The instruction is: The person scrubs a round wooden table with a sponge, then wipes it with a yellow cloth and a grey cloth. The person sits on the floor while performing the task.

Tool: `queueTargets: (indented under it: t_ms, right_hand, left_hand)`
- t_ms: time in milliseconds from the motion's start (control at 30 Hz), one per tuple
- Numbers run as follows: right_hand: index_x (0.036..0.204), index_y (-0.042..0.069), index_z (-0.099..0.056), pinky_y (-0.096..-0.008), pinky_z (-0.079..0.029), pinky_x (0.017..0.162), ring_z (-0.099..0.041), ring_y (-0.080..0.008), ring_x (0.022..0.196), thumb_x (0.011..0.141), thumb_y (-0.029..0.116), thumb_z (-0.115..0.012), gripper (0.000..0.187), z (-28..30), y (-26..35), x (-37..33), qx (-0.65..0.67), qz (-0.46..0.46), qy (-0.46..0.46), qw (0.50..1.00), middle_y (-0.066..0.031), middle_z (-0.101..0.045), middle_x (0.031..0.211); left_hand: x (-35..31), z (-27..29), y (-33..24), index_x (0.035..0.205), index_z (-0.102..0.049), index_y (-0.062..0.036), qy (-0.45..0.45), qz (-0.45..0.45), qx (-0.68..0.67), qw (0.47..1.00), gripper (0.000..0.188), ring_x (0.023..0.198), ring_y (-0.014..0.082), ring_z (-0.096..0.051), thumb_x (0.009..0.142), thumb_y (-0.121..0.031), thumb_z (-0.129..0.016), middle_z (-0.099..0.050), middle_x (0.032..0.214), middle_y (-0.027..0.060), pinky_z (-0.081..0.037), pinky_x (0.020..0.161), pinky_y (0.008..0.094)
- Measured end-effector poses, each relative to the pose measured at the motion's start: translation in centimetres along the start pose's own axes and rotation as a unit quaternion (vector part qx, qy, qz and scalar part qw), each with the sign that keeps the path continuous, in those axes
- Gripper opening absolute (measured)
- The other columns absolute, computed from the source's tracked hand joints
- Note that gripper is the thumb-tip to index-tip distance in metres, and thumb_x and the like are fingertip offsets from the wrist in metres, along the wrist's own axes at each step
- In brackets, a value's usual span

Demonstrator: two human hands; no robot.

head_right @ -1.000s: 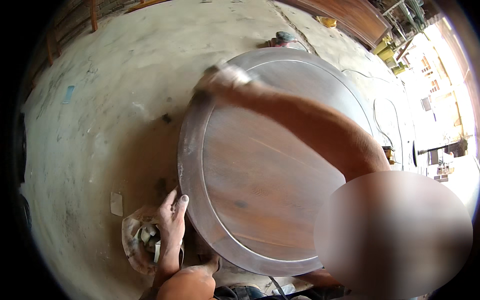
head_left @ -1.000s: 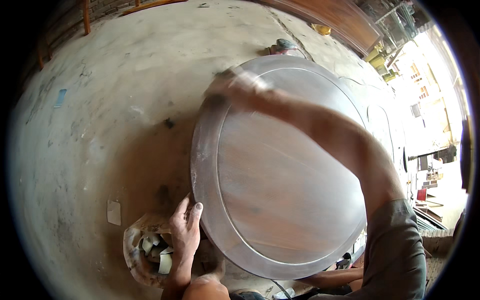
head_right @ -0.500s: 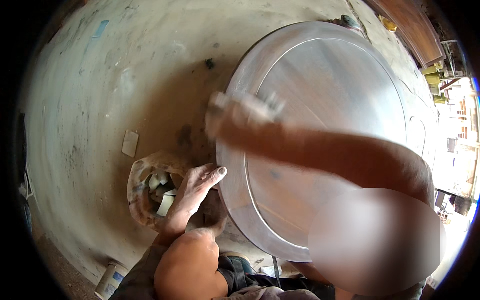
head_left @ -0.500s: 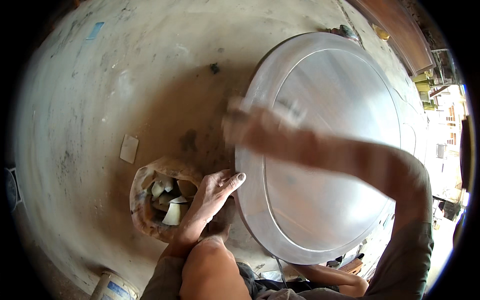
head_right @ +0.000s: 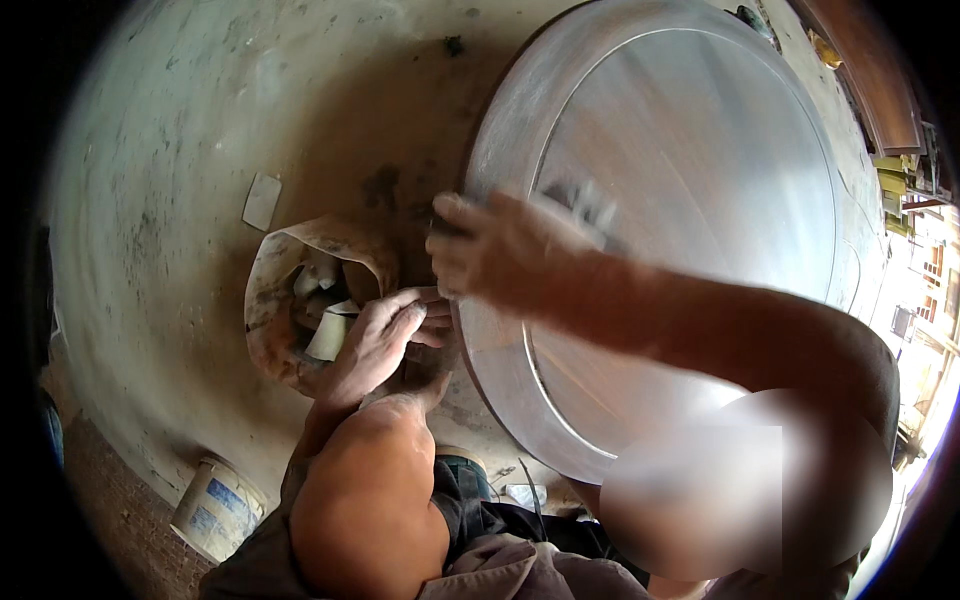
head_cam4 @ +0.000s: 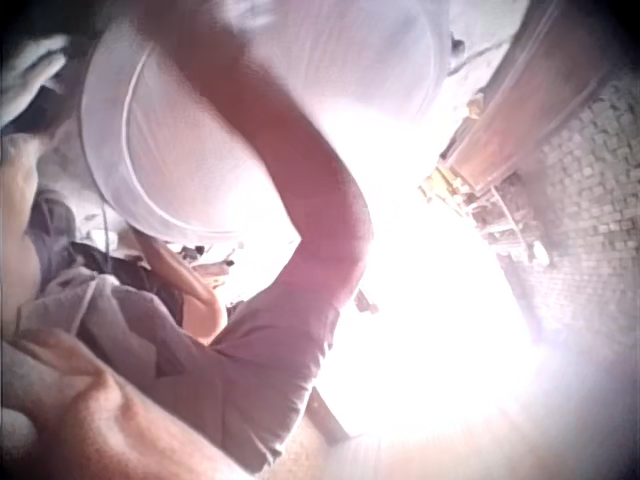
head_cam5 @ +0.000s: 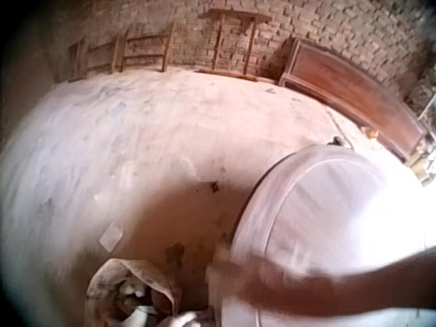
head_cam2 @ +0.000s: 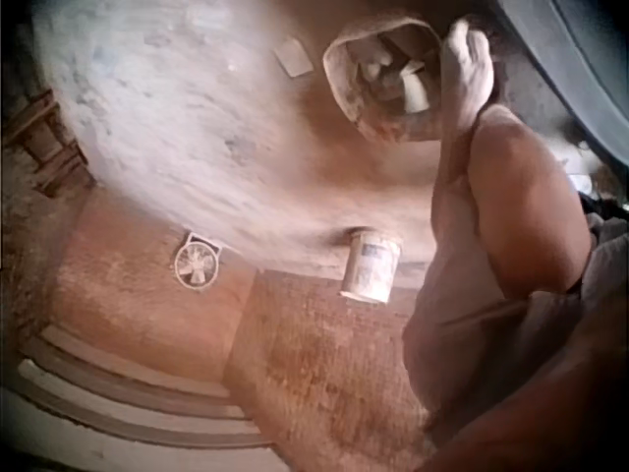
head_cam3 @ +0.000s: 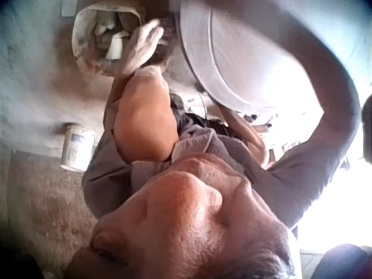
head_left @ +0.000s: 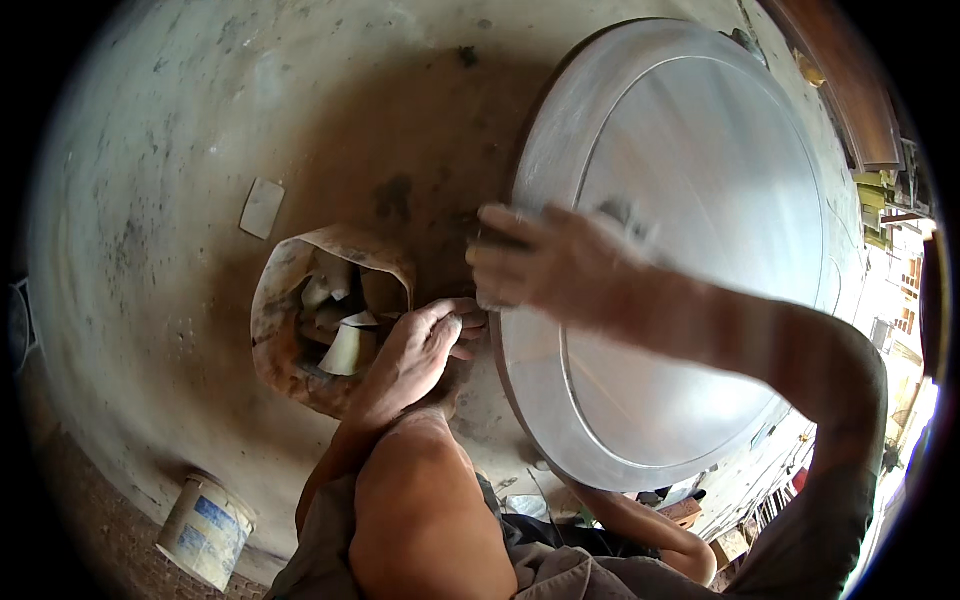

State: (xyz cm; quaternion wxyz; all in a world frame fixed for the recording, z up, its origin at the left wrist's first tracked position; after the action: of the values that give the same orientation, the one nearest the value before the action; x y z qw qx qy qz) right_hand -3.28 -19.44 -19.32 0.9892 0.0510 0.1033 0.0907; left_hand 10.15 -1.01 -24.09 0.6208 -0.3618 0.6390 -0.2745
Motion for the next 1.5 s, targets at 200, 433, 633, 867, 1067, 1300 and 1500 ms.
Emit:
queueTargets:
  t_ms: [200,433,633,867,1067,1300,1500]
  right_hand:
    - [0.11,0.013,-0.066,-0.0481,-0.046,0.094,-0.045,-0.0304,0.131,0.079,0.022,-0.063,0.032,-0.2,-1.1,-0.6,-0.028,-0.087,-0.114,0.989,-0.0069,-0.059,0.125]
    - [0.117,0.01,-0.063,-0.048,-0.046,0.096,-0.047,-0.0239,0.132,0.086,0.022,-0.059,0.034,1.9,7.3,-1.1,-0.006,-0.101,-0.005,0.995,-0.0086,-0.055,0.138]
    - [0.113,0.003,-0.067,-0.0419,-0.047,0.089,-0.048,-0.028,0.131,0.082,0.018,-0.063,0.034,2.0,14.6,-6.2,-0.017,-0.034,0.041,0.998,-0.0145,-0.054,0.138]
    - [0.101,0.015,-0.072,-0.0339,-0.04,0.092,-0.029,-0.0195,0.144,0.083,0.021,-0.062,0.022,1.1,30.9,-18.0,0.138,-0.187,0.198,0.952,0.0037,-0.063,0.117]
    - [0.126,0.004,-0.056,-0.0361,-0.053,0.081,-0.063,-0.0315,0.092,0.088,-0.006,-0.043,0.042,-1.0,39.4,-22.9,0.338,-0.783,-0.34,0.395,-0.0151,-0.066,0.101]
    - [0.126,-0.018,-0.047,-0.0435,-0.027,0.116,-0.039,-0.0456,0.131,0.092,0.024,-0.048,0.054,-9.6,35.7,-12.3,0.076,-0.866,-0.453,0.197,-0.0405,-0.042,0.132]
    - [0.088,-0.012,-0.062,-0.045,-0.045,0.082,-0.055,-0.0465,0.087,0.079,0.011,-0.054,0.026,-11.4,36.5,-22.3,0.014,-0.898,-0.337,0.283,-0.0317,-0.058,0.089]
  left_hand:
    - [-2.1,-0.9,-1.0,0.124,-0.055,0.0046,-0.006,0.01,-0.032,0.999,0.029,0.099,0.0222,-0.067,0.102,-0.008,-0.039,-0.067,0.11,0.0167,-0.057,0.083,0.0328]
    - [-3.6,-0.2,1.0,0.12,-0.056,0.0053,0.0,-0.015,-0.03,0.999,0.03,0.101,0.0275,-0.067,0.101,-0.011,-0.039,-0.067,0.111,0.0201,-0.055,0.086,0.0364]
    - [-4.0,-0.5,0.1,0.116,-0.06,0.0024,-0.038,-0.076,0.039,0.996,0.025,0.094,0.0279,-0.069,0.099,-0.009,-0.045,-0.069,0.099,0.0227,-0.053,0.085,0.0353]
    - [-5.0,0.9,-2.4,0.132,-0.053,0.0003,-0.016,-0.163,0.069,0.984,0.036,0.112,0.0294,-0.061,0.103,-0.02,-0.045,-0.063,0.12,0.0191,-0.049,0.095,0.0413]
    - [-8.4,-0.5,-10.4,0.137,-0.047,0.0012,0.022,-0.235,0.169,0.957,0.047,0.116,0.0345,-0.058,0.102,-0.031,-0.045,-0.06,0.125,0.022,-0.044,0.1,0.0472]
    - [-18.1,-4.5,-20.8,0.143,-0.04,0.0022,0.048,-0.313,0.266,0.911,0.062,0.12,0.0405,-0.055,0.101,-0.044,-0.044,-0.056,0.131,0.0255,-0.038,0.107,0.054]
    - [-18.3,-9.3,-21.1,0.137,-0.046,0.0046,0.071,-0.249,0.403,0.878,0.048,0.114,0.0389,-0.058,0.104,-0.029,-0.044,-0.057,0.129,0.0259,-0.046,0.101,0.0473]
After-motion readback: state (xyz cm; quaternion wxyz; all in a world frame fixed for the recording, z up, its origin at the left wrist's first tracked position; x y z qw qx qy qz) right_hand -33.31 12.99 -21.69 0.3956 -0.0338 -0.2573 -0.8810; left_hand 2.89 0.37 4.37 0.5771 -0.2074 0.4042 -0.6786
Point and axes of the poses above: each hand's wrist, its own x-axis towards the middle knuckle, its own z-axis out of the back of the hand, y = z × x, the point moved 2 cm from there along x, towards the middle knuckle
